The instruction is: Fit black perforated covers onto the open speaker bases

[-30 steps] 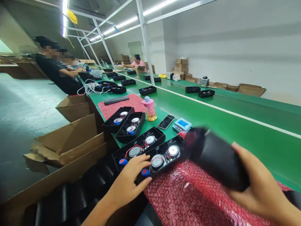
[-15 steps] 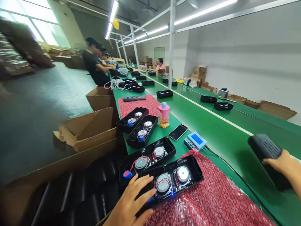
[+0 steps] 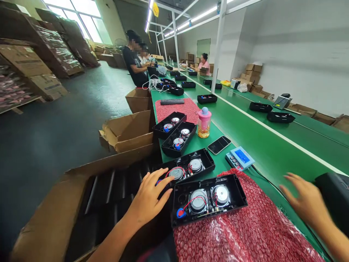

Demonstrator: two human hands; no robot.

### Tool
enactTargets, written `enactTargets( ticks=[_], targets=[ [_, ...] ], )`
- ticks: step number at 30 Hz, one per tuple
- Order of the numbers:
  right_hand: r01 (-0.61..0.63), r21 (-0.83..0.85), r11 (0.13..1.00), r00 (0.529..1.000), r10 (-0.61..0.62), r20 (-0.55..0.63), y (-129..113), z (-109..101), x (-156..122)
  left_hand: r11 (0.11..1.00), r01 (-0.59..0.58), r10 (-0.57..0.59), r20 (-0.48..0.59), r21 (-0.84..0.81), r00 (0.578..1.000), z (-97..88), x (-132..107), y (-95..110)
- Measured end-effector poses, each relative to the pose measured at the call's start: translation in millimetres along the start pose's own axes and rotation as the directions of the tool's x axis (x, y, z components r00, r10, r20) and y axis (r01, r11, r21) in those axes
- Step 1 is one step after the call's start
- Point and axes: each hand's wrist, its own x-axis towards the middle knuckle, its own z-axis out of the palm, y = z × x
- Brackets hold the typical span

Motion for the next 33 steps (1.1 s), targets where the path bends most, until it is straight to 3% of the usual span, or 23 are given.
enactTargets(
  ticks=[1,3,5,7,8,10,14,16,17,19,21,25,30,33],
  targets=[
    [0.057,0.045,0.997,0.997,-0.054,-0.053,-26.8,10.7,2.6,1.000,0.004,-0.004,-0.025,0.004,1.000,0.3,-2.2,2.3],
    [0.239,0.154,0.959,0.971,-0.238,-0.026,-83.4,32.3,8.8,0.998,-0.055,0.054,-0.108,-0.007,0.993,0.3,-8.4,8.1],
    [0.378,0.233,0.896,0.924,-0.379,-0.039,-128.9,50.7,14.8,0.970,-0.236,0.222,-0.177,-0.060,0.959,0.7,-16.8,14.4],
    [0.348,0.295,0.890,0.930,-0.367,0.011,-153.0,64.1,19.3,0.897,-0.419,0.385,-0.215,-0.142,0.897,2.6,-26.6,19.0],
    [0.320,0.313,0.894,0.939,-0.344,0.024,-157.4,68.7,20.3,0.864,-0.468,0.429,-0.215,-0.185,0.877,4.2,-31.3,20.2],
    [0.271,0.336,0.902,0.953,-0.299,0.036,-157.4,72.8,19.1,0.844,-0.477,0.439,-0.194,-0.245,0.877,8.2,-39.4,20.5],
    [0.182,0.384,0.905,0.977,-0.210,0.031,-158.0,57.8,6.2,0.867,-0.385,0.352,-0.158,-0.317,0.923,15.0,-46.0,20.5],
    [0.026,0.443,0.896,0.990,-0.085,0.113,-164.5,40.5,-2.0,0.851,-0.318,0.282,-0.148,-0.418,0.948,15.7,-45.2,24.5],
    [-0.097,0.485,0.869,0.978,-0.008,0.208,-167.9,30.8,-5.7,0.823,-0.289,0.254,-0.138,-0.489,0.957,15.7,-44.3,27.6],
    [-0.352,0.553,0.755,0.896,0.101,0.432,-173.0,12.1,-11.3,0.746,-0.243,0.211,-0.126,-0.620,0.969,16.3,-42.5,35.2],
    [-0.490,0.581,0.650,0.818,0.111,0.565,-174.9,-1.9,-14.3,0.691,-0.210,0.170,-0.127,-0.691,0.977,18.7,-41.4,42.4],
    [-0.521,0.578,0.628,0.812,0.156,0.563,-174.7,-9.3,-14.3,0.664,-0.165,0.104,-0.128,-0.729,0.986,26.2,-41.7,50.0],
    [-0.523,0.596,0.609,0.814,0.151,0.561,-176.5,-0.6,-10.5,0.646,-0.114,0.062,-0.097,-0.755,0.993,28.2,-39.5,51.4],
    [-0.538,0.563,0.627,0.812,0.207,0.545,-176.8,4.4,-8.8,0.637,-0.100,0.051,-0.087,-0.765,0.995,26.2,-36.8,53.0]
  ],
)
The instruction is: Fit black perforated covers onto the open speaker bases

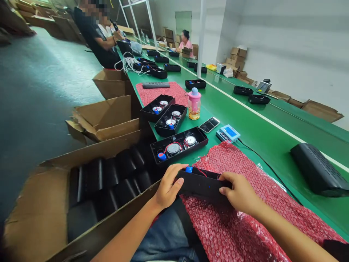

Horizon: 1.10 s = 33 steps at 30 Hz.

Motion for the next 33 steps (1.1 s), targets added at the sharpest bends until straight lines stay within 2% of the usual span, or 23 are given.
enactTargets(
  ticks=[3,7,11,15,17,22,26,29,31,33],
  targets=[
    [-0.017,-0.015,1.000,1.000,0.016,-0.018,1.4,0.1,3.2,1.000,0.009,-0.009,-0.011,-0.013,1.000,0.4,1.6,1.2],
    [0.034,-0.039,0.999,0.999,-0.033,0.030,-2.3,-1.1,5.0,0.999,0.013,-0.014,-0.021,-0.039,1.000,1.2,1.7,0.7],
    [-0.033,-0.162,0.986,0.999,0.033,0.002,-10.3,2.5,8.1,0.998,0.014,-0.016,-0.025,-0.067,1.000,2.2,2.5,-0.2],
    [-0.046,-0.178,0.983,0.999,0.041,-0.029,-13.8,4.4,14.1,0.997,0.025,-0.027,-0.029,-0.079,0.999,3.6,4.6,-1.5],
    [-0.032,-0.176,0.984,0.999,0.032,0.001,-14.2,2.6,16.0,0.996,0.028,-0.031,-0.033,-0.081,0.999,3.6,5.0,-1.7],
    [0.055,-0.187,0.981,0.986,-0.024,0.164,-20.6,-3.3,15.3,0.995,0.025,-0.028,-0.029,-0.096,0.999,2.2,2.7,-0.7],
    [0.117,-0.255,0.960,0.982,-0.074,0.172,-27.5,-3.7,13.4,0.994,0.013,-0.017,-0.038,-0.110,0.999,3.1,-0.3,-1.9],
    [0.172,-0.285,0.943,0.976,-0.124,0.179,-15.9,2.9,10.3,0.993,-0.053,0.047,-0.057,-0.109,0.997,1.9,-8.5,-3.3],
    [0.209,-0.346,0.915,0.972,-0.155,0.178,5.3,14.0,6.9,0.977,-0.164,0.157,-0.060,-0.139,0.986,-2.9,-20.4,-5.7],
    [0.302,-0.443,0.844,0.953,-0.270,0.136,33.1,29.8,2.7,0.963,-0.209,0.200,-0.065,-0.171,0.978,-12.0,-36.8,-12.4]
  ],
)
